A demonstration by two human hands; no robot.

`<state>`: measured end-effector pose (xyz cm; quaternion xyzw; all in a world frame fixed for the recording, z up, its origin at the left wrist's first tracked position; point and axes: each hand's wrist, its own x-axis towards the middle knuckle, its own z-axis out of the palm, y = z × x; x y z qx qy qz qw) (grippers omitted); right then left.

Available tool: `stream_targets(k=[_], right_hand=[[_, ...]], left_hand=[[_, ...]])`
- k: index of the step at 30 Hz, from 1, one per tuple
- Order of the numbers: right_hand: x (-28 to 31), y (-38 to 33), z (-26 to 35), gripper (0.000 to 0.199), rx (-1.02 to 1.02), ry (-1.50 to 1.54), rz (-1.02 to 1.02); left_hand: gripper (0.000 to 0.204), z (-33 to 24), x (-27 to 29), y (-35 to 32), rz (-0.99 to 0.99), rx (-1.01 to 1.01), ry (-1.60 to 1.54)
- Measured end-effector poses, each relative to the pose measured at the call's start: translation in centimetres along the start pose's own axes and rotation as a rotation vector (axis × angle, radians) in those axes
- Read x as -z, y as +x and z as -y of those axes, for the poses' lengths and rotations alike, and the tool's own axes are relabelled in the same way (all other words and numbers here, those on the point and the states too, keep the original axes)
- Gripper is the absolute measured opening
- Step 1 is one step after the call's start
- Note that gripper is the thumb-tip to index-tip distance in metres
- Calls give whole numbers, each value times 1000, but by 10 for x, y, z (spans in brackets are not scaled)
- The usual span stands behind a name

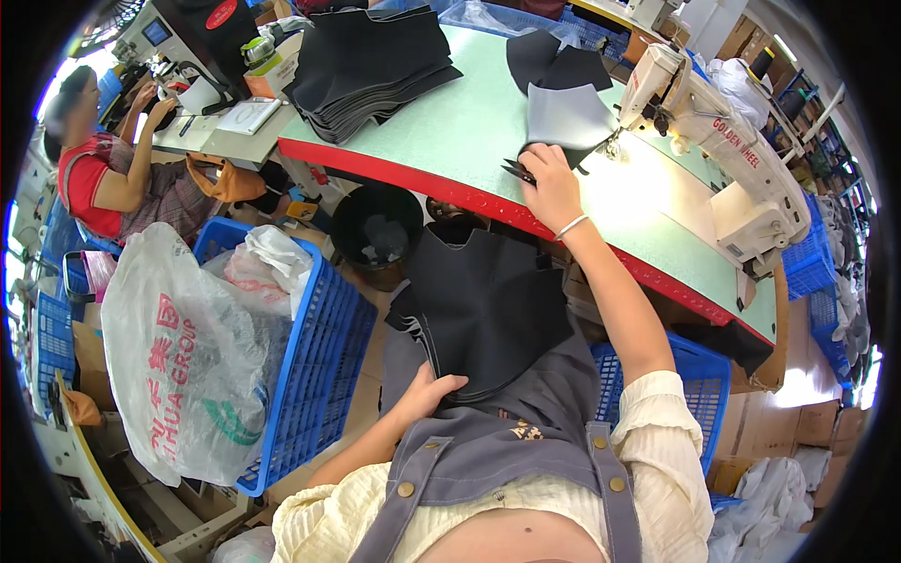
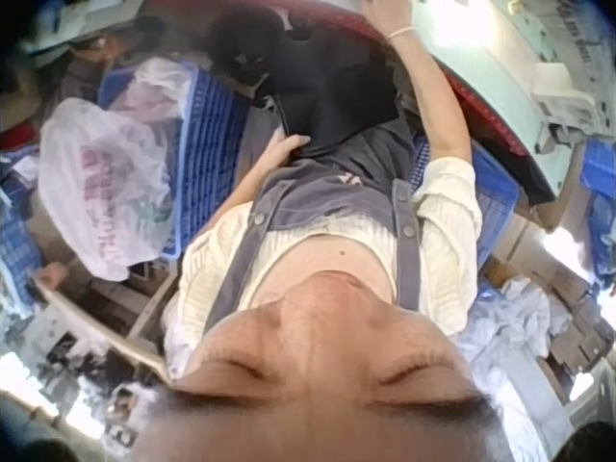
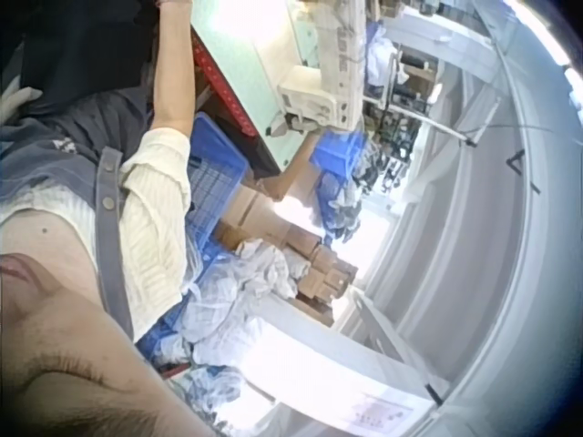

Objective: The person cuts connecting threads between fabric pieces using thread snips to separate them, then stacks the fabric pieces and places them into a blue crate.

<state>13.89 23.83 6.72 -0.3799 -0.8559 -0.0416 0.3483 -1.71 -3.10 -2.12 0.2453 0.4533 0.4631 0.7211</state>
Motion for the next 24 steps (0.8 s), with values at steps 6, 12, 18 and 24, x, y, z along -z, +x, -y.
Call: stream_targets(k=[6,12,18,24], right_hand=[[53,-56,90,9,654,72,381],[51,-137,109,8,488,446,496],[46,-117,102,18,157,892,1033],[16,-67,106,12,336,745,575]], left_hand=[[68,12,13,6,38,-71,-30],[68,9,13,9,168,-128,135],[49,9,13,9,76,-54,55],[42,1,-5,6,-21,-74,86]])
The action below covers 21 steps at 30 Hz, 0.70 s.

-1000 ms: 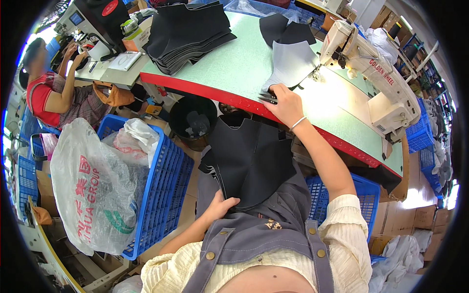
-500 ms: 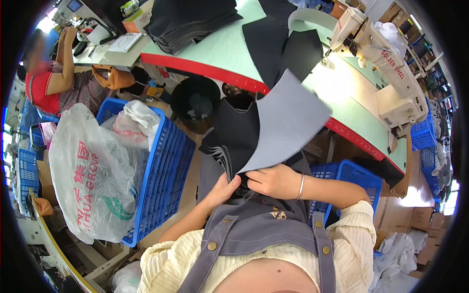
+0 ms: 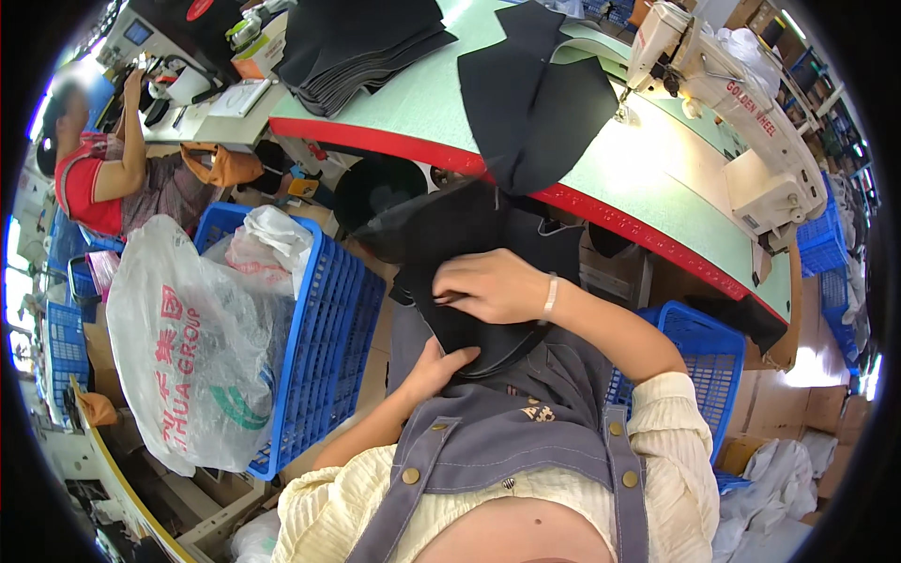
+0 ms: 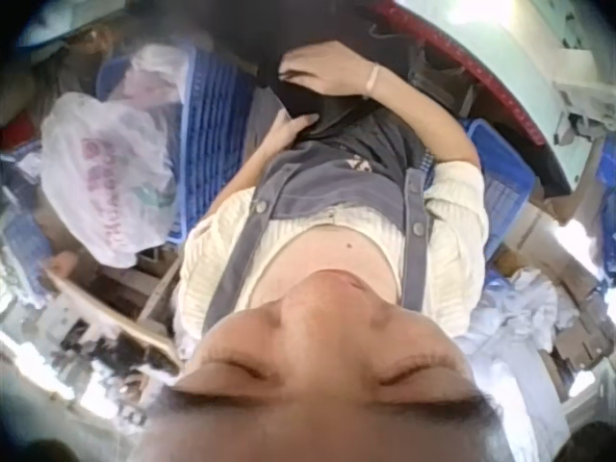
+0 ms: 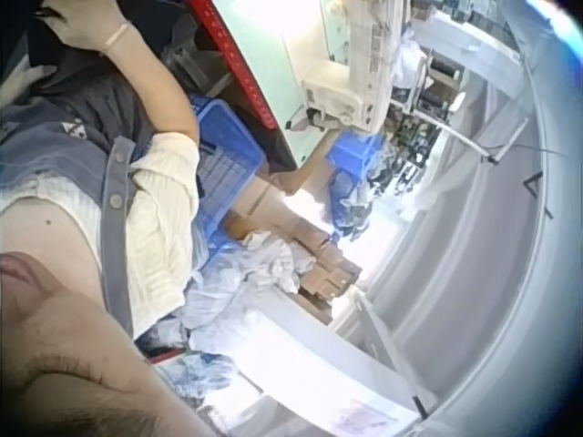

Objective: The person cuts connecting threads between fabric pieces using thread snips to separate them, then stacks the fabric pieces and places them into a blue crate.

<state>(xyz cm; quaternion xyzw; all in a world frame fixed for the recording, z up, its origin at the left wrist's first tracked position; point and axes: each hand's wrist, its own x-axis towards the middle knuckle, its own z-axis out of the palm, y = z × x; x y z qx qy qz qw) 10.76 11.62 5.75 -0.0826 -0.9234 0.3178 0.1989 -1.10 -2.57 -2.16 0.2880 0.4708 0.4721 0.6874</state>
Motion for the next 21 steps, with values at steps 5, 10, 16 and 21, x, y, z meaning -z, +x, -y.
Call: stream_targets(k=[5,10,16,21], right_hand=[[-53,22,-31,13,162,-83,-34],[8,17,6,33,-18,-523,-374],[81,-16,-45,23,-131,-843,-329],[71,-18,-72,25,103,-1151,-206]], left_hand=[[63,0,6,2,49,131,32],[62,-2,6,0,-31,110,-96],[51,-3,5,1,-41,47,-50],[52,-4,3,2,-54,50,-1]])
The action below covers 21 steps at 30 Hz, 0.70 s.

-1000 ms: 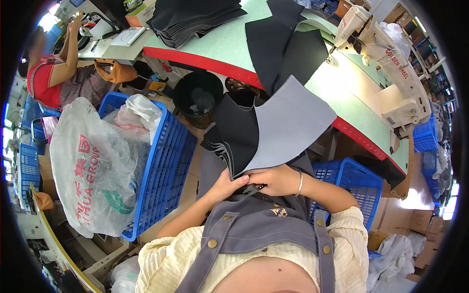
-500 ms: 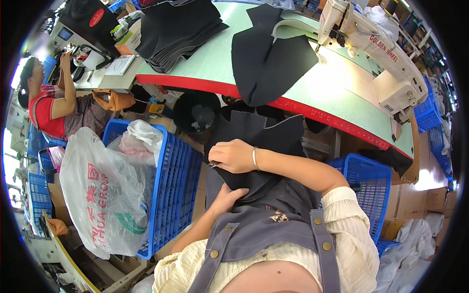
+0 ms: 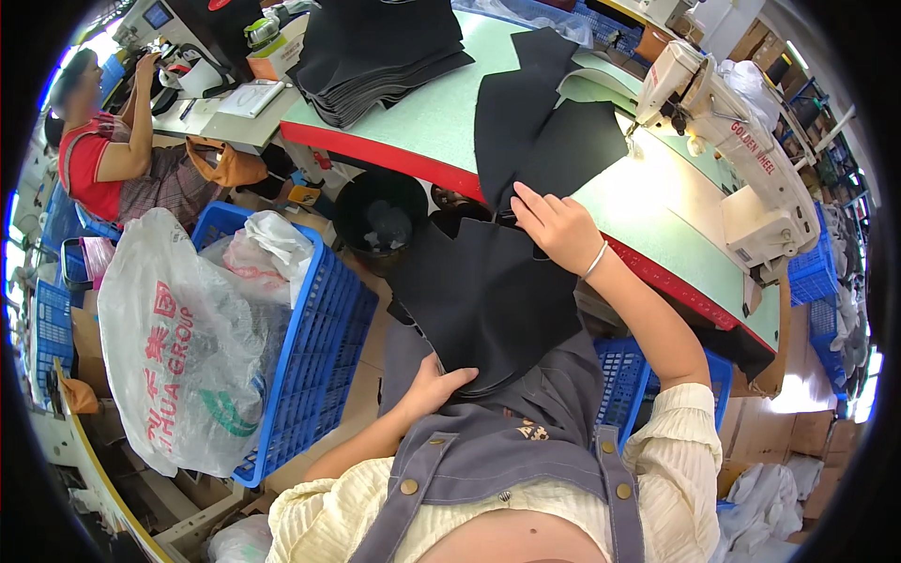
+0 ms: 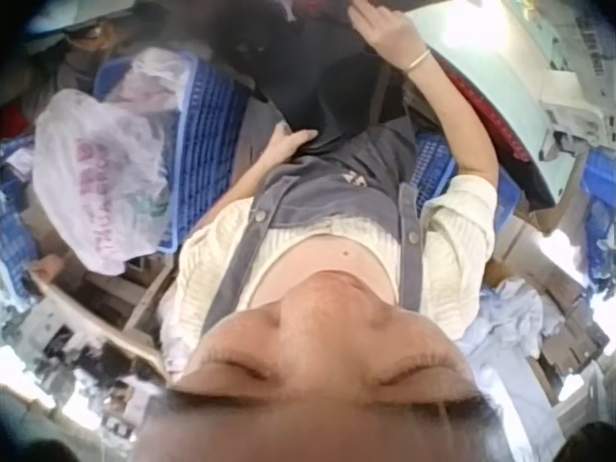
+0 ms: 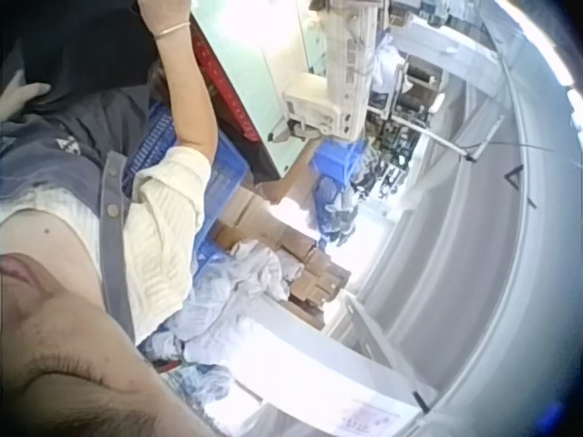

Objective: The person cuts connecting threads between fabric pieces using thread snips to separate them, then stacks the fabric pieces and places them into a blue crate.

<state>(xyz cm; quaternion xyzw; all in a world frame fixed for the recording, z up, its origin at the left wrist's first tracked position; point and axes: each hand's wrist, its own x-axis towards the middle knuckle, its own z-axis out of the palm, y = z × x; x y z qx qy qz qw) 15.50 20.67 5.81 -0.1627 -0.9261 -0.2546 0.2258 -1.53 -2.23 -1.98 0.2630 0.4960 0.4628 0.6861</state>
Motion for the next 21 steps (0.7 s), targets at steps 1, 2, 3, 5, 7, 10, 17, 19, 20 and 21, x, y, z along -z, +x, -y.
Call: stream_targets(k=[1,2,3,5,7,10,17,19,20,21], right_hand=[[-3,0,4,23,12,-47,8],[-6,1,6,22,23,-95,17],[-9,2,6,19,18,-94,-26],[-8,5,8,18,18,-71,-30],[-7,7,8,17,16,-53,-30],[-5,11,7,16,57,-78,38],[-7,14,9,21,117,-154,107],[-8,15,7,22,142,-191,119],[-9,16,5,22,120,-152,75],[-10,16,2,22,99,-114,29]], left_hand=[[52,0,-1,-1,-5,-4,8],[52,0,-2,-1,-10,-3,8],[52,-1,-2,-1,-1,-1,11],[52,-1,-3,-2,2,-1,8],[51,3,-2,0,1,-24,28],[51,2,-2,-2,-8,-24,60],[50,-1,-3,-2,4,-29,42],[50,1,-1,-1,2,-45,37],[50,2,-1,0,4,-47,35],[51,3,0,2,5,-60,59]])
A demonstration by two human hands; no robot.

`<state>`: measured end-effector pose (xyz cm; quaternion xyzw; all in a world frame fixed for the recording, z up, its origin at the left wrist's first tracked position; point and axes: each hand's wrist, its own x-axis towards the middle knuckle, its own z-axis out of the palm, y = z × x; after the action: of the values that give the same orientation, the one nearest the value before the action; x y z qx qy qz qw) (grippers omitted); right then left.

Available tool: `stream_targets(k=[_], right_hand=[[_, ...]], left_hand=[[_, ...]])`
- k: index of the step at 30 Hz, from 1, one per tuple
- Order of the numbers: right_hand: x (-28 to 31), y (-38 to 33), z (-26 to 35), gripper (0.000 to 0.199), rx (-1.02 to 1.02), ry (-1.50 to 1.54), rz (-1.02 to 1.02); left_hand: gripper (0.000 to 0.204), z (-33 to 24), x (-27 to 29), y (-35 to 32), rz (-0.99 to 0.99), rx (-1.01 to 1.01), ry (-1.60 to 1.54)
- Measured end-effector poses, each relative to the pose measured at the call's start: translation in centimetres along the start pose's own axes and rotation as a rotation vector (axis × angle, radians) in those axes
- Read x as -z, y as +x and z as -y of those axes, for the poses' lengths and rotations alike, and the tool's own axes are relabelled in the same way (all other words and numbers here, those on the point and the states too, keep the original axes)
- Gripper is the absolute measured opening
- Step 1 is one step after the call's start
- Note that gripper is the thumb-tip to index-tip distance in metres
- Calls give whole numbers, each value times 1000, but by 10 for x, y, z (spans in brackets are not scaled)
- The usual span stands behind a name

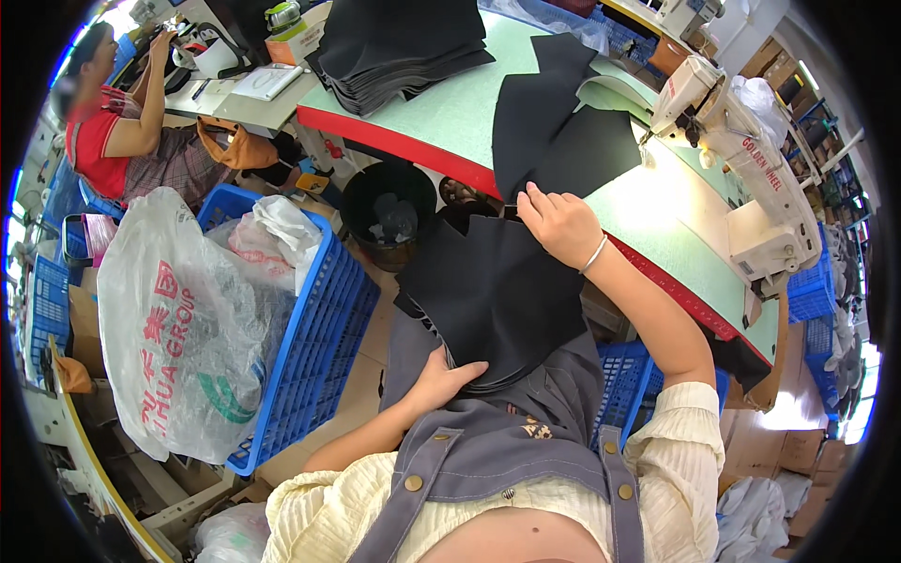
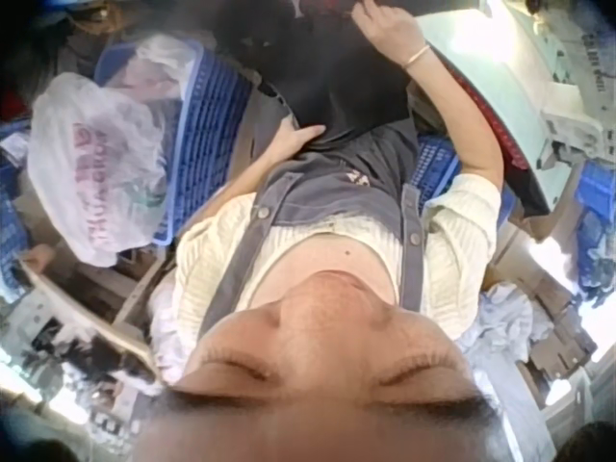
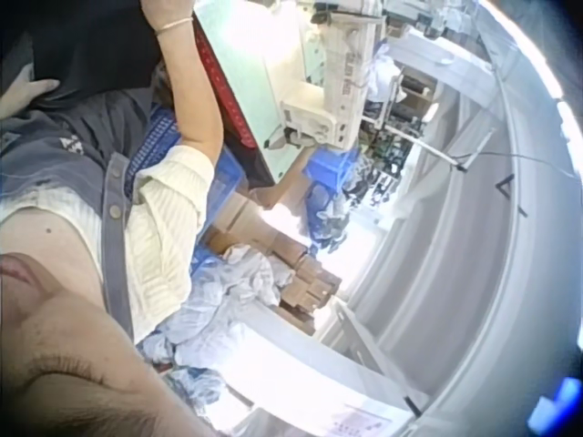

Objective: The person cuts connecting threads between fabric pieces using thread snips to separate them, then stacks the fabric pieces and places them into a blue crate.

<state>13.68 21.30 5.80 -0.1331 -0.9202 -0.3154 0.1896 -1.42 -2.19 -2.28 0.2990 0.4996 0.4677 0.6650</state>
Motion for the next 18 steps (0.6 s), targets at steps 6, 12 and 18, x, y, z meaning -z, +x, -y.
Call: stream_targets(k=[6,12,18], right_hand=[[5,10,-6,27,-355,326,54],[42,40,4,20,-359,336,-201],[85,-30,116,30,57,676,60]], left_hand=[[48,5,2,5,-27,122,-265],[45,4,-5,5,-118,111,-132],[29,3,-11,4,-47,20,-110]])
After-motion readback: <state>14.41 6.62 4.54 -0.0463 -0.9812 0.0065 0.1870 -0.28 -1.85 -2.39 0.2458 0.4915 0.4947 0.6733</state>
